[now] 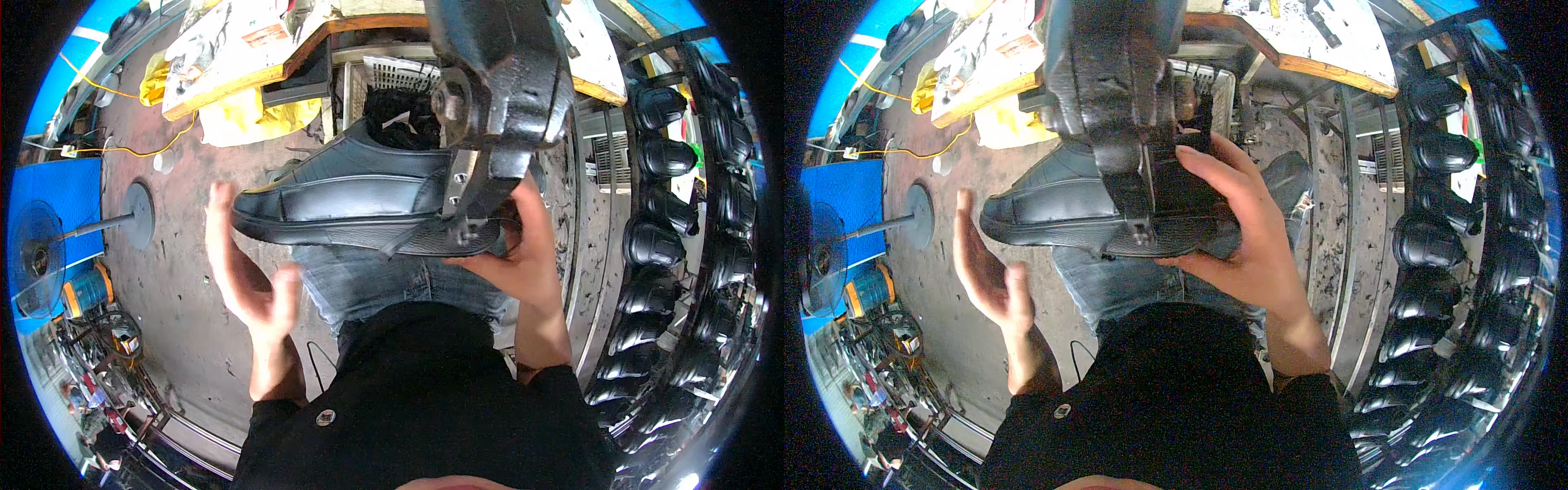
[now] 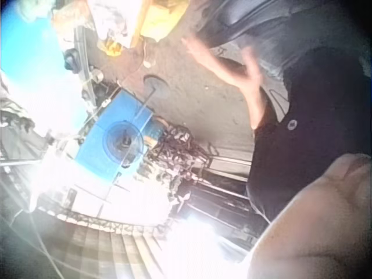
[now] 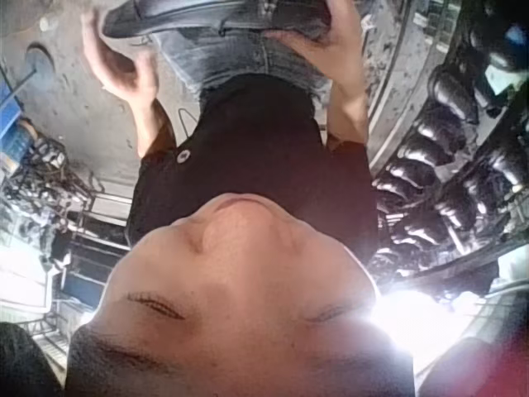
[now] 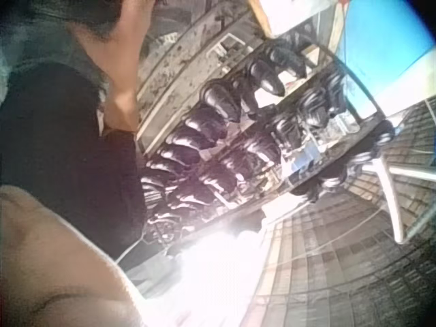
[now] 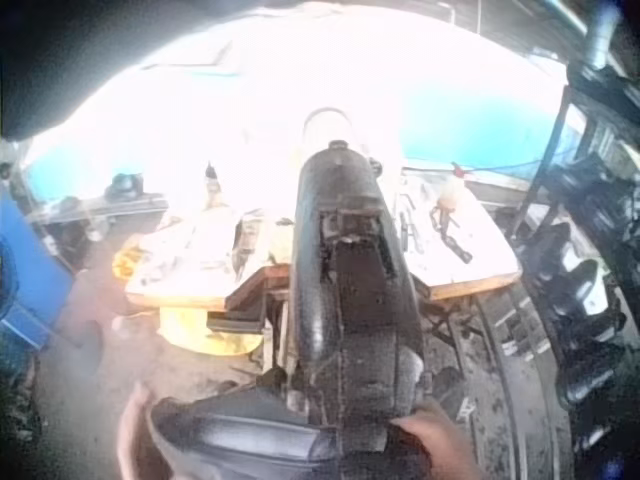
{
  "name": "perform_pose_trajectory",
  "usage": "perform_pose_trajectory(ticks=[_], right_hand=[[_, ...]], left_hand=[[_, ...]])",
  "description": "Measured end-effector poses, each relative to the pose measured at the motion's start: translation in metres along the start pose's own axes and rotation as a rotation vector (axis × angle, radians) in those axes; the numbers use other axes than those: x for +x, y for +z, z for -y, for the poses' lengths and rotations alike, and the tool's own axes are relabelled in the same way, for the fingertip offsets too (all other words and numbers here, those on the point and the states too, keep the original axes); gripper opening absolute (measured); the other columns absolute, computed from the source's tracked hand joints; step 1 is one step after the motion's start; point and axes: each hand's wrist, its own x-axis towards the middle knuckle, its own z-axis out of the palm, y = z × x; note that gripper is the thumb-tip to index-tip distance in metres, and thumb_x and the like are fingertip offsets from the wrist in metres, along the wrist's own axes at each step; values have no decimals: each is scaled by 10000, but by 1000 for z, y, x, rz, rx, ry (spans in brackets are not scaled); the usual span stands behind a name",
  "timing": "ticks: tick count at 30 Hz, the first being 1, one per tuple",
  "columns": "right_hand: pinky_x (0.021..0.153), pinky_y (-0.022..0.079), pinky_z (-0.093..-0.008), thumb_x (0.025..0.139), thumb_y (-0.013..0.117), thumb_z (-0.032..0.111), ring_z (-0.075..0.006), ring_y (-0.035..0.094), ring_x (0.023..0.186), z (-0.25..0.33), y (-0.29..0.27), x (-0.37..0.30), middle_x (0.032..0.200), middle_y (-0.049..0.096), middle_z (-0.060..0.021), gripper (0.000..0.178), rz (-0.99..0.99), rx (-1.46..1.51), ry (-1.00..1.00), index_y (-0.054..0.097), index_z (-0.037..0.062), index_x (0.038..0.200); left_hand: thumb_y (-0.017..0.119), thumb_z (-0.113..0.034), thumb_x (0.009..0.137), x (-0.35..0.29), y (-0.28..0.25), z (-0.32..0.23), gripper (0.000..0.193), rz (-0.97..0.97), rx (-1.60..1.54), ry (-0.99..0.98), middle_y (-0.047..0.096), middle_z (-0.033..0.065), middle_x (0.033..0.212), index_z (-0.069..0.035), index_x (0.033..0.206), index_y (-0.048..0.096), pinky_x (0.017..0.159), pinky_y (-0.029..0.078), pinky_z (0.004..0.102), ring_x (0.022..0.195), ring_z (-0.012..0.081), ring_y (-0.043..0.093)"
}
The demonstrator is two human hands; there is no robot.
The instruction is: The person is using a shoe lasting or sole attaching machine to press the edges of shoes in a manufacturing setting.
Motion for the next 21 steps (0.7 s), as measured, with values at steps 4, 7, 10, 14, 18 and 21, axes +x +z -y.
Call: perform_pose_trajectory(ticks=[4,7,10,14,18,21], right_hand=[[1154,385,-487,644,925,174,-398,405,1438,10,-3,12,1477,540,-116,855,74,-235,-186,563,101,1415],[1098,452,-480,672,914,227,-405,466,1385,24,0,13,1470,521,-145,825,71,-315,-188,570,147,1418],[1021,516,-470,690,906,275,-412,535,1306,39,-3,13,1465,492,-173,817,68,-479,-235,565,185,1427],[1014,515,-461,670,925,327,-391,548,1290,32,-3,9,1453,463,-198,894,58,-470,-235,530,160,1454],[1124,408,-451,590,983,334,-315,461,1364,-50,-3,-13,1539,394,-132,1079,-60,-169,-349,456,62,1491],[1150,393,-447,626,960,212,-308,470,1374,-118,1,-35,1543,417,-126,1015,-38,-53,-62,451,69,1492]], left_hand=[[906,-294,661,47,35,-48,1028,534,261,125,420,181,1578,-65,1539,423,1191,212,640,1487,418,339],[899,-112,595,57,56,-52,1003,621,89,56,460,182,1522,-49,1496,464,1177,318,531,1424,403,417],[887,-63,610,58,61,-47,950,670,7,-44,496,191,1477,-36,1471,486,1143,388,457,1377,385,475],[901,-60,641,34,70,-30,878,575,-271,-356,538,175,1430,-25,1432,522,1088,449,407,1328,326,531],[937,42,604,14,84,-23,1019,481,-695,-491,533,127,1422,-15,1485,429,1083,454,373,1301,244,539],[946,82,568,1,93,-13,1120,491,-782,-525,533,116,1402,-14,1511,350,1086,463,379,1298,227,534]])
